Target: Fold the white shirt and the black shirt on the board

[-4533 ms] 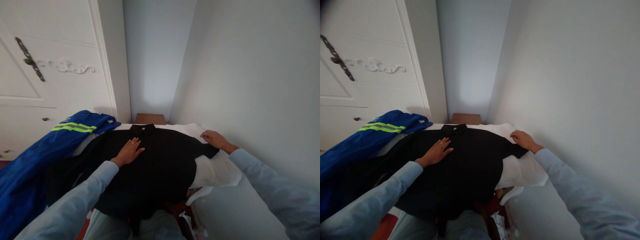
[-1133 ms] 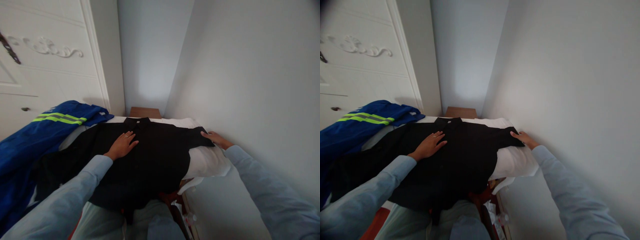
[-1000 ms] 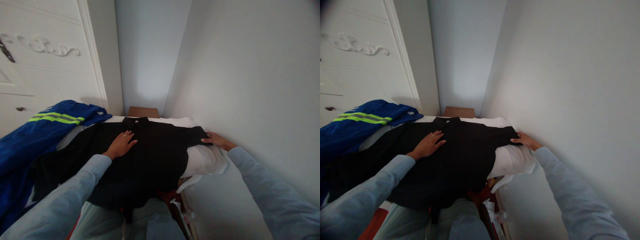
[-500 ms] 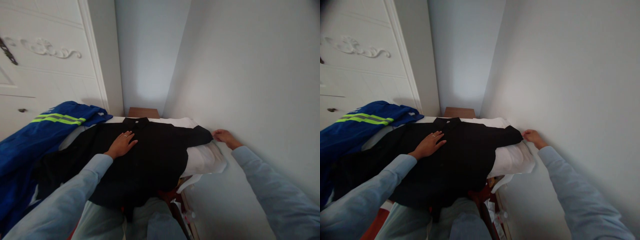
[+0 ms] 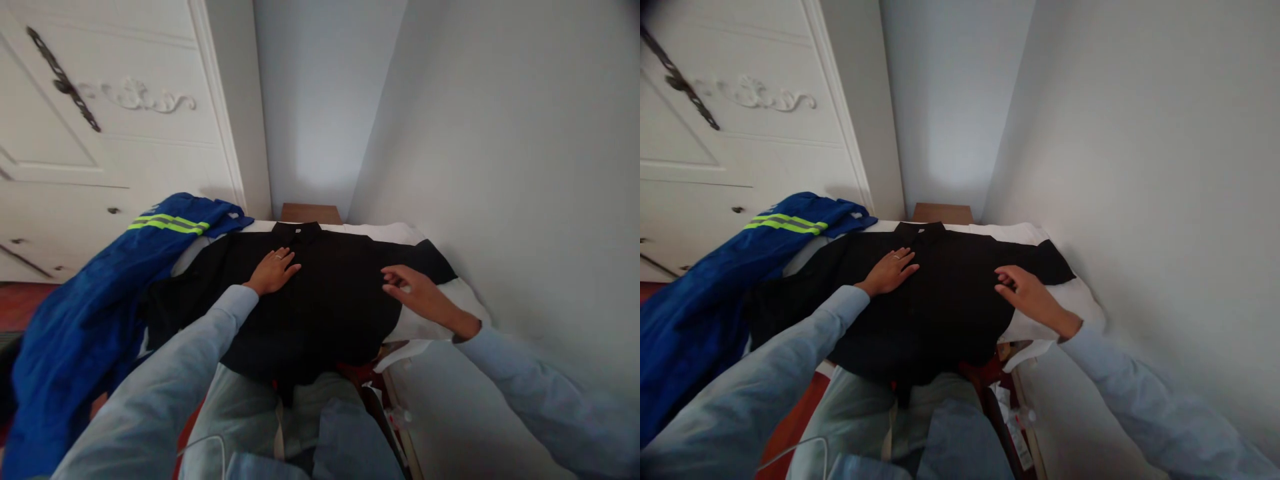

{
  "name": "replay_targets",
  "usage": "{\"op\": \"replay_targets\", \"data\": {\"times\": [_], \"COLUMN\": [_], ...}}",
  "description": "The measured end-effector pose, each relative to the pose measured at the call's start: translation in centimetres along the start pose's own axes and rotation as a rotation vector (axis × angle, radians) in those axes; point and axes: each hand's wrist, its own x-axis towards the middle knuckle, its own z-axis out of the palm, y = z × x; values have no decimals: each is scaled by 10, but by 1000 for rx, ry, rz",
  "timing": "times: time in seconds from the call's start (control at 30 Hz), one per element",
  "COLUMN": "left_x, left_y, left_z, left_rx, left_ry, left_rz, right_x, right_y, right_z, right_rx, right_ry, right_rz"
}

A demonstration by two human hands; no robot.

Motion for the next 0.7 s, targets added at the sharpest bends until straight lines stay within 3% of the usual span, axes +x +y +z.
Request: {"op": "replay_targets", "data": {"times": [0.13, 0.27, 0.4, 0.57, 0.7], "left_x": [-1, -2, -2, -1, 5], "left_y": [2, 2, 0, -1, 1], "left_z": [-2, -3, -4, -4, -10], "left_rx": [14, 30, 8, -40, -121], "left_ry": [-33, -47, -39, -31, -46], "left_rz": [-6, 9, 15, 15, -21], "right_x": [12, 22, 6, -43, -74], "right_y": [-79, -111, -92, -57, -45], "right_z": [60, 113, 131, 113, 103], "right_rx": [-94, -269, -382, -487, -508], "right_ry": [-167, -271, -194, -107, -95], "right_rz": [-431, -566, -537, -458, -422]}}
